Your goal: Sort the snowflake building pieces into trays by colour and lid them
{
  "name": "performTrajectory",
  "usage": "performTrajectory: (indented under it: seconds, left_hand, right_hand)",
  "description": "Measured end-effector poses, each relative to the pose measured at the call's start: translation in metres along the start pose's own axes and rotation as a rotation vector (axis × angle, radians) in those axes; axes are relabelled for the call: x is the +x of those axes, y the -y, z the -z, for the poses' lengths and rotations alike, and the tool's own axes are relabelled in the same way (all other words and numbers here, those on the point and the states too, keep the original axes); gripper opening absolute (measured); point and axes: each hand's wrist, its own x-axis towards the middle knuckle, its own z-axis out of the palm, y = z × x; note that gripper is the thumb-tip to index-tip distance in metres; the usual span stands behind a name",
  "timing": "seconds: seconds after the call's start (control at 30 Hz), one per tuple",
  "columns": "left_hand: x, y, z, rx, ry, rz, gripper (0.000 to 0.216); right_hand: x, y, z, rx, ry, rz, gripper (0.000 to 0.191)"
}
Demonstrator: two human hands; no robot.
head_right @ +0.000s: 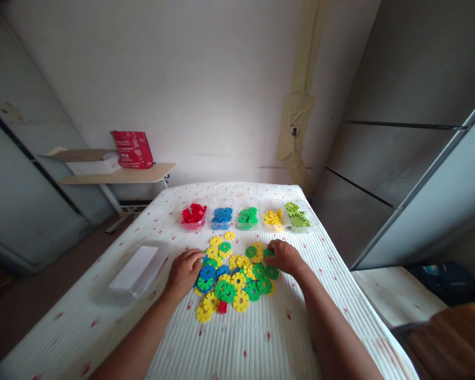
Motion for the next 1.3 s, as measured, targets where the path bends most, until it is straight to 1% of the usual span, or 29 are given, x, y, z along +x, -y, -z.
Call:
performTrajectory:
  seconds: [0.1,0.2,0.3,0.43,0.53,0.67,0.77,0.9,1.0,1.07,1.13,1.2,1.3]
  left_hand:
    - [0.0,0.0,0.0,0.002,0.002,0.001,0.027]
    - [0.0,-0.002,0.002,0.01,0.005,0.004,0.027]
    - [0.001,-0.003,0.003,0.009,0.008,0.0,0.027]
    - [0.001,-0.004,0.003,0.019,0.014,-0.002,0.027]
    - [0.001,-0.004,0.003,0.03,0.015,0.004,0.027]
    - [0.0,-0.005,0.002,0.03,0.009,0.009,0.026]
    - [0.0,-0.005,0.002,0.017,0.002,0.005,0.027]
    - [0.001,-0.005,0.003,0.007,0.011,0.016,0.027]
    - [0.001,-0.006,0.004,0.008,0.018,0.022,0.027]
    - [0.001,-0.006,0.005,0.005,0.015,0.025,0.027]
    - [0.001,-0.005,0.004,-0.003,0.013,0.027,0.027]
    - [0.0,-0.004,0.004,-0.012,0.017,0.03,0.026]
    - [0.0,-0.005,0.004,-0.017,0.021,0.04,0.025]
  right_hand:
    - [-0.012,-0.008,0.009,0.104,0.025,0.026,0.025]
    - [-0.025,-0.01,0.011,0.121,0.07,0.092,0.026]
    - [-0.031,-0.007,0.002,0.063,0.081,0.16,0.026]
    - [-0.028,-0.004,-0.01,-0.016,0.081,0.195,0.028]
    - [-0.026,-0.002,-0.009,-0.041,0.089,0.19,0.027]
    - [-0.025,0.008,0.005,-0.112,0.094,0.117,0.02]
    - [-0.012,0.022,0.02,-0.204,-0.002,0.12,0.019]
    - [0.031,0.044,0.045,-0.28,-0.164,0.141,0.025]
    - [0.068,0.054,0.058,-0.306,-0.211,0.074,0.036]
    - [0.083,0.056,0.061,-0.307,-0.241,0.028,0.048]
    - [0.087,0.054,0.056,-0.283,-0.29,0.004,0.052]
    - [0.079,0.048,0.046,-0.241,-0.353,0.02,0.044]
    - [0.054,0.032,0.024,-0.208,-0.407,0.081,0.032]
